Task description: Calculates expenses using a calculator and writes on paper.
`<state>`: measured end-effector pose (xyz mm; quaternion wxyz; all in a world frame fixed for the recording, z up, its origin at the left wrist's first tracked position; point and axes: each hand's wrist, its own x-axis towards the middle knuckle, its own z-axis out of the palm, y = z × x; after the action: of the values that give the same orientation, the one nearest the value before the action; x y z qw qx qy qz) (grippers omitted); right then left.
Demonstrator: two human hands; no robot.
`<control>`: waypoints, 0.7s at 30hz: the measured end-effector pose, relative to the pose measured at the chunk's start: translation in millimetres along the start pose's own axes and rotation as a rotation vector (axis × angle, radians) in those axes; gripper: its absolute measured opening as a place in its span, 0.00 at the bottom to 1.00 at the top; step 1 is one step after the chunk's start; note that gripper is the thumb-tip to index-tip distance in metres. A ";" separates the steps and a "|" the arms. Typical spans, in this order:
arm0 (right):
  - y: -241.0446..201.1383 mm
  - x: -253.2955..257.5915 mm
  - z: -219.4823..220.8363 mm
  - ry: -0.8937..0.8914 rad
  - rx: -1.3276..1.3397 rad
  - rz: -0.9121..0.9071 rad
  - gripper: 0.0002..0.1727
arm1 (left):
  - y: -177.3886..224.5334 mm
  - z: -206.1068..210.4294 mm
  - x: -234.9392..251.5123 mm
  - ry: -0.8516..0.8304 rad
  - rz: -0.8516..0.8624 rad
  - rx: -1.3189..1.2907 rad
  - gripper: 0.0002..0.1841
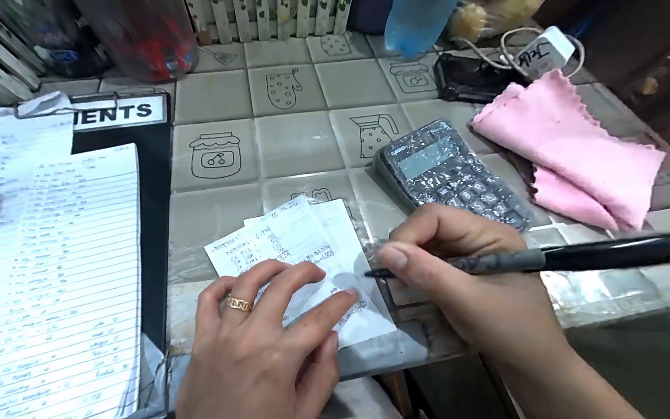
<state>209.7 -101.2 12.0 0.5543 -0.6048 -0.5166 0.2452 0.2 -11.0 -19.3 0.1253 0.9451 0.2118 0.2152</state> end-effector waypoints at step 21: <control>-5.6 -9.3 -0.6 -0.092 -0.051 0.042 0.20 | -3.8 0.4 -4.1 0.124 0.027 -0.111 0.14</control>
<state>205.1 -110.6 14.8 0.5091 -0.6174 -0.5349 0.2712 -4.3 -9.6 -22.3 0.1613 0.9243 0.1941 0.2862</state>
